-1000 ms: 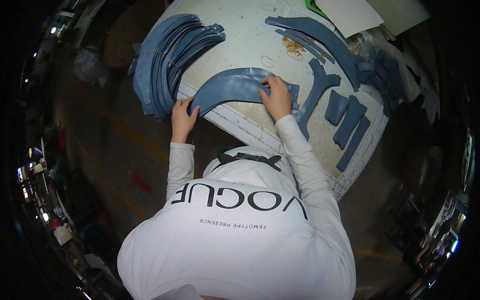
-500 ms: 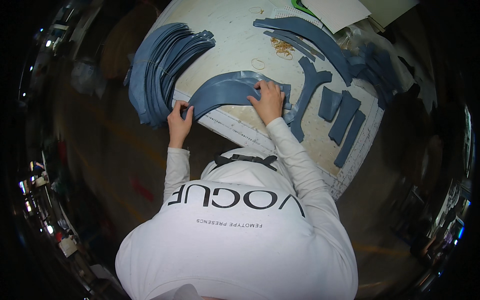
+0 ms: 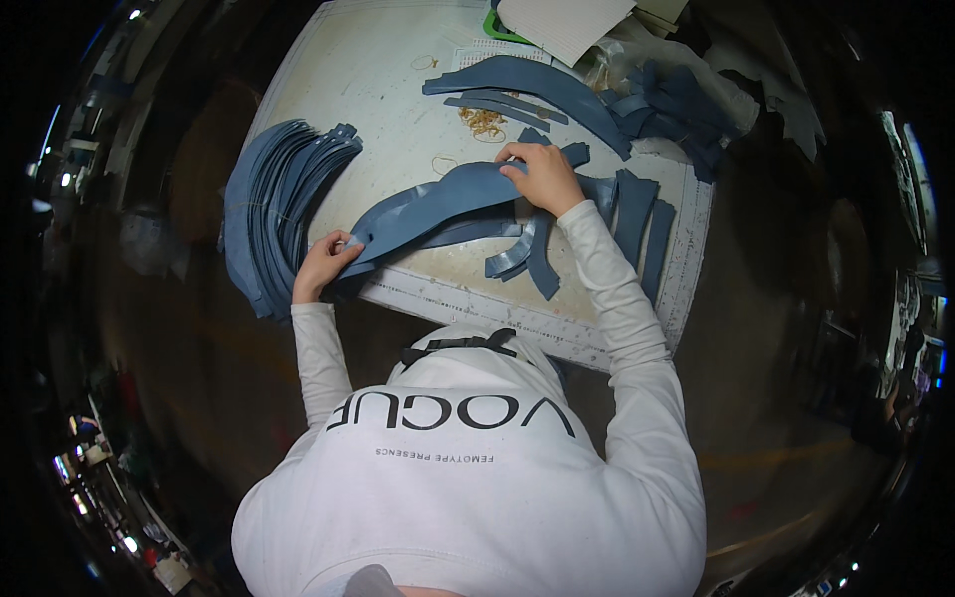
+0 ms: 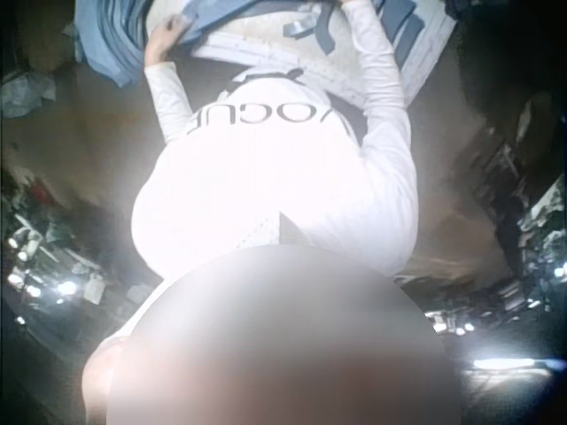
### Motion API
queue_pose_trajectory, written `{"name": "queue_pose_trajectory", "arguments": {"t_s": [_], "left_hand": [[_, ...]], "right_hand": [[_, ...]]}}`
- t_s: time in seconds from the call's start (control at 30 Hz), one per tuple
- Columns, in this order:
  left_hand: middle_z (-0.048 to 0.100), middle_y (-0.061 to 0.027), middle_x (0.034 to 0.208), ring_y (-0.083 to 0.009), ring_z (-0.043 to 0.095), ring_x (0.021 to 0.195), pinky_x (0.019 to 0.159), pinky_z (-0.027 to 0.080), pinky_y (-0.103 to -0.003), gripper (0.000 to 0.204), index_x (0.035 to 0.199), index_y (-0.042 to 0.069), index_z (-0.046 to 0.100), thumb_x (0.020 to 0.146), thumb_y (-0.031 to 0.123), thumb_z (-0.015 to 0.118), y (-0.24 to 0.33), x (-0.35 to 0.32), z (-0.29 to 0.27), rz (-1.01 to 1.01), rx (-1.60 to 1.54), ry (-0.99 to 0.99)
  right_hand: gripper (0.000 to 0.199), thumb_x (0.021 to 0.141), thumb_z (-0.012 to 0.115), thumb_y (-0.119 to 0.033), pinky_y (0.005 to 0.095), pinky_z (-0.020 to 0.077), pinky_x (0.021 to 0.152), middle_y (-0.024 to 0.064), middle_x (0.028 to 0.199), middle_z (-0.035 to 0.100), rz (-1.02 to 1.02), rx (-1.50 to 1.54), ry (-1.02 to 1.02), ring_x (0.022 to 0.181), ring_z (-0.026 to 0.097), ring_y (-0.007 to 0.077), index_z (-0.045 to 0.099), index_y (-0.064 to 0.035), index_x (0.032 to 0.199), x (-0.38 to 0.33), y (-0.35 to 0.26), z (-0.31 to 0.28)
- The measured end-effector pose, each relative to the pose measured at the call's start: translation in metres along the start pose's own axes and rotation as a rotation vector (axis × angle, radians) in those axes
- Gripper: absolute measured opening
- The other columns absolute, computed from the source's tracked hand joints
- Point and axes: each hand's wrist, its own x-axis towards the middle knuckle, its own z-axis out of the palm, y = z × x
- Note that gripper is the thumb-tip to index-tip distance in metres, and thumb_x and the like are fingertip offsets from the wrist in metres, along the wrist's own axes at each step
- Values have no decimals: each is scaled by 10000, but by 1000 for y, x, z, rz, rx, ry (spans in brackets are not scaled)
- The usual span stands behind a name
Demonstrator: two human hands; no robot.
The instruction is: The person assembles curved blue plastic pieces on a white table, aligning and joining them by hand. They repeatedly pick up pieces, fit them together, and place the assembled units back on the table.
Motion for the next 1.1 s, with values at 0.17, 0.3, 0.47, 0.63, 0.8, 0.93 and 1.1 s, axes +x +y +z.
{"name": "queue_pose_trajectory", "arguments": {"t_s": [0.17, 0.3, 0.47, 0.63, 0.8, 0.93, 1.1], "left_hand": [[628, -108, 754, -307, 615, 733, 699, 477, -405, 238, 899, 60, 644, 741, 212, 736, 22, -7, 0, 152, 613, 541], [611, -110, 758, -284, 606, 699, 643, 475, -380, 218, 796, 35, 600, 770, 210, 728, 54, 1, 39, 343, 318, 552], [613, -77, 721, -237, 608, 643, 588, 470, -345, 394, 836, 47, 581, 650, 283, 836, 64, -2, 104, 166, 364, 394], [595, -99, 685, -233, 548, 562, 538, 428, -344, 303, 806, 23, 577, 723, 231, 782, 58, 6, 105, 402, 241, 394], [645, -97, 667, -163, 603, 565, 540, 452, -297, 208, 939, 54, 648, 815, 214, 697, 100, 64, 65, 413, 61, 162], [688, -107, 755, -248, 655, 634, 588, 491, -331, 230, 1022, 110, 649, 812, 196, 685, 168, 148, 50, 680, 215, 296], [703, -98, 803, -275, 671, 739, 708, 502, -386, 251, 1050, 141, 652, 814, 226, 667, 210, 232, 72, 704, 386, 282]], "right_hand": [[160, 791, 689, -179, 397, 516, 751, 175, 863, 683, 3, -9, 45, 851, 657, 352, 694, -117, 938, 3, 16, -7], [153, 788, 690, -174, 399, 513, 751, 166, 858, 685, 29, -10, 43, 849, 657, 353, 694, -113, 928, 4, 19, -2], [150, 790, 689, -166, 390, 506, 771, 151, 882, 688, 44, 8, 44, 870, 654, 344, 691, -99, 925, 4, 22, -9], [163, 795, 693, -169, 356, 502, 811, 128, 899, 698, 81, 69, 44, 898, 668, 308, 689, -83, 933, -2, 39, -18], [185, 817, 692, -179, 341, 510, 814, 112, 919, 708, 106, 200, 207, 952, 677, 272, 685, -60, 960, 11, 69, -43], [210, 828, 688, -175, 331, 517, 801, 129, 952, 707, 143, 188, 465, 976, 675, 264, 679, -58, 1002, 30, 96, -58], [199, 822, 681, -203, 356, 511, 804, 130, 979, 704, 433, 69, 592, 965, 672, 263, 686, -93, 988, 51, 135, -50]]}}
